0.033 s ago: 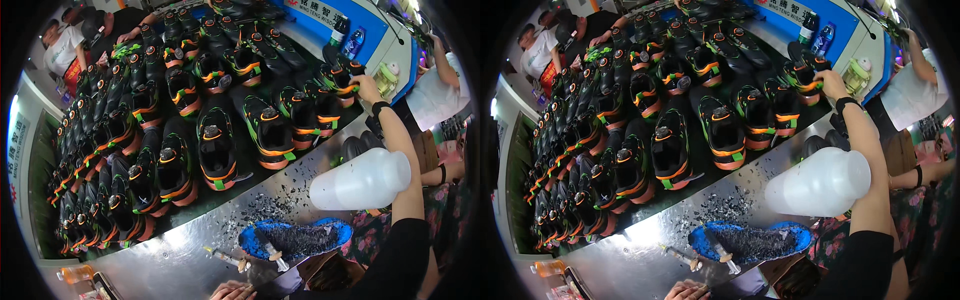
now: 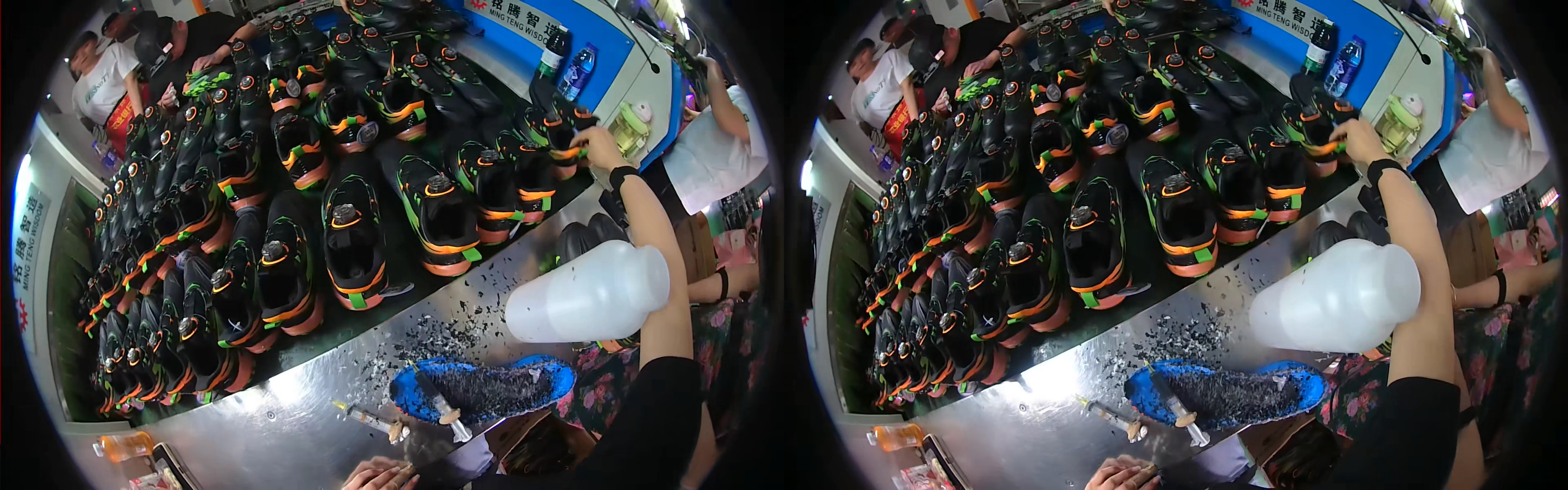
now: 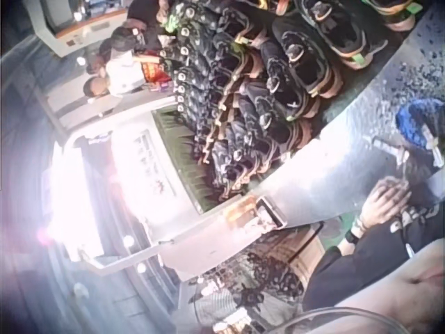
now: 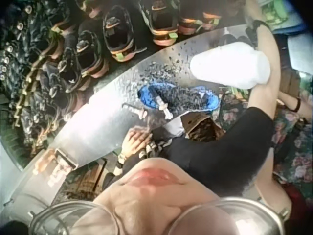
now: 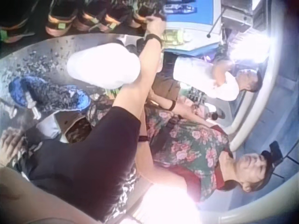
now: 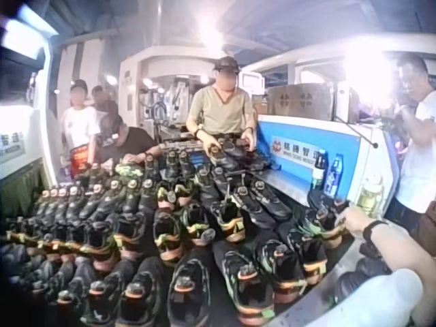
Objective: Applying glue to the heel and trim areas of athletic shoes using a syringe tool on a factory assembly line.
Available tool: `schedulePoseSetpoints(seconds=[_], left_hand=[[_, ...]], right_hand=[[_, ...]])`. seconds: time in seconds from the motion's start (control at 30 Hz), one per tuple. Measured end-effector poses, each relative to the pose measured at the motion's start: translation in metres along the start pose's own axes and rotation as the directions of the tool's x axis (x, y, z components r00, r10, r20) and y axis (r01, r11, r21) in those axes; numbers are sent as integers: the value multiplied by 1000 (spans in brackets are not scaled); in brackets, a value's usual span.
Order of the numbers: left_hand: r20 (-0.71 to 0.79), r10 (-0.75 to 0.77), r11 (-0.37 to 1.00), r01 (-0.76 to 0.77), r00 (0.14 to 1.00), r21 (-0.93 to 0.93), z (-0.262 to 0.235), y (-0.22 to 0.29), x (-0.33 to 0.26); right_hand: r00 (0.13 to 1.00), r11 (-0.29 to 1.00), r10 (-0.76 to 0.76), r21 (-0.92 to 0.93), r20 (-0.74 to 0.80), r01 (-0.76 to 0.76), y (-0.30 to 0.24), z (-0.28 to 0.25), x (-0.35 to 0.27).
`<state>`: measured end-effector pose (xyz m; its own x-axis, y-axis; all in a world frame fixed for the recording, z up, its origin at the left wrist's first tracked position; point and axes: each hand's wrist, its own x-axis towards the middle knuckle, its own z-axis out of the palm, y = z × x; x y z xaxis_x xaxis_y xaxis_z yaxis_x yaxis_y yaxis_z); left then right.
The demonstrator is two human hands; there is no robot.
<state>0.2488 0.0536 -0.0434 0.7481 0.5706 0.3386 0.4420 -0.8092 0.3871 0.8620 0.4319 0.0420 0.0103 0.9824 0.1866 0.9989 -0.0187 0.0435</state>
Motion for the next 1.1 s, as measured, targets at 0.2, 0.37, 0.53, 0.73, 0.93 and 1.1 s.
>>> schedulePoseSetpoints(seconds=[0.2, 0.37, 0.53, 0.73, 0.93, 1.1], left_hand=[[-15, -65, 996, 64, 998, -59, -16, 3, 9], [2, -27, 1000, 27, 1000, -13, -21, 11, -20], [-58, -114, 981, 122, 992, 153, -39, 17, -53], [-235, -490, 772, 544, 839, 330, -85, 12, -152], [-445, -668, 500, 803, 597, 325, -88, -20, -223], [-489, -623, 498, 792, 611, 354, -85, -25, -227]], right_hand=[[988, 971, -67, 236, 140, 32, -4, -44, 3], [974, 918, -229, 334, 1, 215, -47, -131, -11], [991, 830, 104, 556, -84, -40, -90, -202, -68], [976, 891, 70, 453, -205, 32, -166, -234, -159], [906, 800, 159, 589, -391, 114, -292, -246, -269], [973, 521, -189, 826, -135, 216, -477, -169, -344]])
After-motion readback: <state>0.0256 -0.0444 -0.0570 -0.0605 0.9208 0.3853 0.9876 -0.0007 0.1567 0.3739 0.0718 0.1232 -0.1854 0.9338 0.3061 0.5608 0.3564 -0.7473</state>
